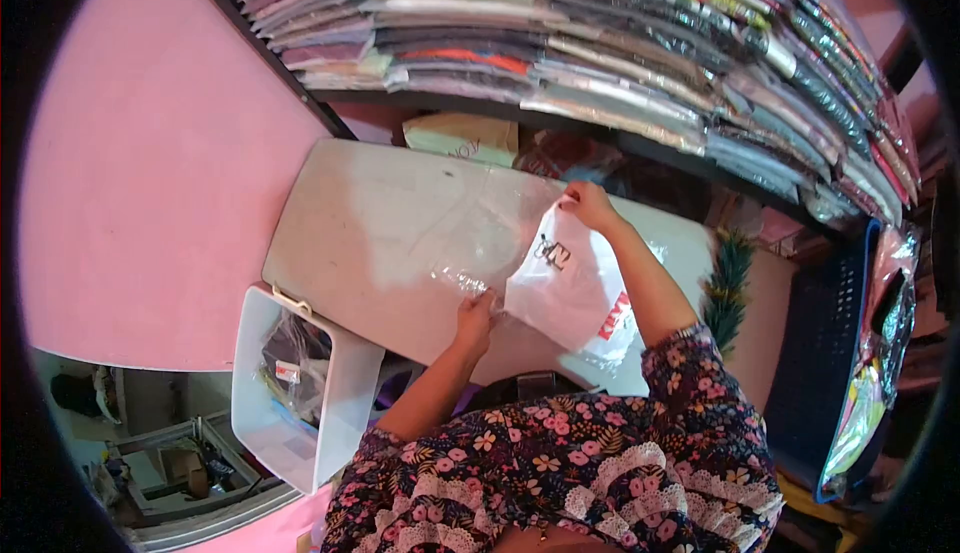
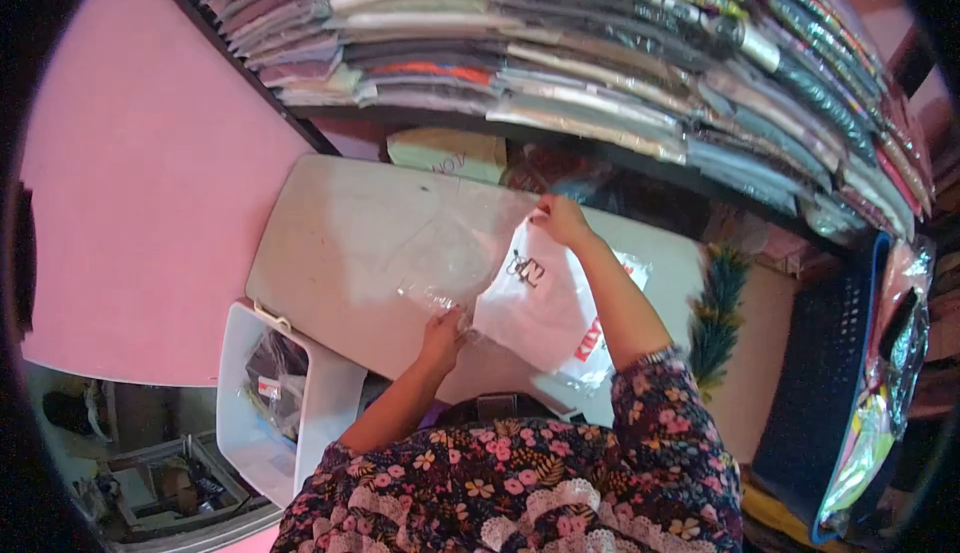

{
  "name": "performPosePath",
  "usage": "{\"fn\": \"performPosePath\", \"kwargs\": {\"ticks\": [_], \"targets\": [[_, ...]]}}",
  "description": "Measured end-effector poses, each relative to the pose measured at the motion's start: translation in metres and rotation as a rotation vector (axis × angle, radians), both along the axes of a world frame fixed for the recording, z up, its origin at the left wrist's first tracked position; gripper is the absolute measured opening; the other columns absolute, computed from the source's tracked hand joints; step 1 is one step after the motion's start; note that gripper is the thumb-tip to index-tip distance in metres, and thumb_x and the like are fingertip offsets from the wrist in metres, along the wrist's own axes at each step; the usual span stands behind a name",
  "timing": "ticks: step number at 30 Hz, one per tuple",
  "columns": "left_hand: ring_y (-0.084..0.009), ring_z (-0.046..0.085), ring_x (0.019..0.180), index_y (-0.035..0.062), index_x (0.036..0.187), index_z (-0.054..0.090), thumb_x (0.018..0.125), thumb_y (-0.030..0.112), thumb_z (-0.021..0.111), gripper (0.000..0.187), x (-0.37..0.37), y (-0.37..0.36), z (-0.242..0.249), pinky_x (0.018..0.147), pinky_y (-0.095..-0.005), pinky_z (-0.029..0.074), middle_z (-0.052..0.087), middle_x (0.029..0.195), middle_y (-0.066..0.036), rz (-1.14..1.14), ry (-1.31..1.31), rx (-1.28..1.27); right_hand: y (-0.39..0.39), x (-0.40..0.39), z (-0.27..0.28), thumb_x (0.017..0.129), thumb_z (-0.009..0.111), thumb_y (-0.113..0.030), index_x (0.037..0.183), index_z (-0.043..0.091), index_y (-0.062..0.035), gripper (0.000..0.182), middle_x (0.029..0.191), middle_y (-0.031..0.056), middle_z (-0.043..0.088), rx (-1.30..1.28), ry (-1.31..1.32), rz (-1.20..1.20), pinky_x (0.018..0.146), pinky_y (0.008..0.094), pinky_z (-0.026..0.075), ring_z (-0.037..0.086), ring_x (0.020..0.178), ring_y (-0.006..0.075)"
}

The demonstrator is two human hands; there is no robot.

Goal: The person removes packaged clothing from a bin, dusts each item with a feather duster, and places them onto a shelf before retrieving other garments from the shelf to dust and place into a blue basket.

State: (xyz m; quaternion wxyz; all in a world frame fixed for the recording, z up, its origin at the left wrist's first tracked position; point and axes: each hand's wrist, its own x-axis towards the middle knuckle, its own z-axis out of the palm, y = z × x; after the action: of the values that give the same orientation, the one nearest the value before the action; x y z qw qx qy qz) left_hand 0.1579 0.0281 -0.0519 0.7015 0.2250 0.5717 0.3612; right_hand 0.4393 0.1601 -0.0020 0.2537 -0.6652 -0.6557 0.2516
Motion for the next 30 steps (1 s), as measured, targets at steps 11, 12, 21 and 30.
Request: {"fn": "performPosePath", "kwargs": {"ticks": [11, 12, 21, 30], "targets": [[-0.0243, 0.063, 0.097, 0.0064, 0.09, 0.044, 0.091, 0.007, 0.053, 0.01, -0.058, 0.044, 0.185, 0.087, -0.0365, 0.047, 0.065, 0.099, -0.016, -0.223, 0.199, 1.43, -0.131, 0.025, 0.198, 0.076, 0.066, 0.0, 0.085, 0.064, -0.0035, 0.01, 0.086, 0.006, 0.063, 0.559, 0.483, 0.166, 0.077, 0.03, 0.047, 0.059, 0.085, 0.0178], [-0.0243, 0.063, 0.097, 0.0064, 0.09, 0.044, 0.091, 0.007, 0.053, 0.01, -0.069, 0.045, 0.178, 0.087, -0.0365, 0.047, 0.065, 0.099, -0.016, -0.236, 0.187, 1.425, -0.146, 0.025, 0.194, 0.074, 0.067, 0.001, 0.082, 0.065, -0.0042, 0.01, 0.086, 0.0077, 0.064, 0.609, 0.293, 0.236, 0.078, 0.0315, 0.047, 0.06, 0.085, 0.0203], [-0.031, 0.06, 0.104, 0.0014, 0.099, 0.055, 0.078, -0.01, 0.056, 0.023, -0.114, 0.002, 0.016, 0.089, -0.0369, 0.048, 0.065, 0.105, -0.012, -0.973, 0.374, 0.89, -0.248, -0.015, -0.054, 0.075, 0.059, 0.003, 0.094, 0.067, -0.0076, 0.023, 0.096, 0.0091, 0.065, 0.16, 0.248, 0.123, 0.088, 0.0365, 0.044, 0.059, 0.096, 0.0268], [-0.029, 0.062, 0.083, 0.0022, 0.092, 0.059, 0.072, 0.006, 0.068, 0.022, -0.065, 0.061, -0.04, 0.074, -0.0365, 0.049, 0.063, 0.086, -0.011, -0.478, 0.638, 0.44, -0.186, -0.028, -0.057, 0.081, 0.061, -0.015, 0.099, 0.06, -0.0081, 0.02, 0.085, 0.0144, 0.064, -0.1, 0.138, -0.493, 0.065, 0.0396, 0.049, 0.063, 0.078, 0.0321]]}}
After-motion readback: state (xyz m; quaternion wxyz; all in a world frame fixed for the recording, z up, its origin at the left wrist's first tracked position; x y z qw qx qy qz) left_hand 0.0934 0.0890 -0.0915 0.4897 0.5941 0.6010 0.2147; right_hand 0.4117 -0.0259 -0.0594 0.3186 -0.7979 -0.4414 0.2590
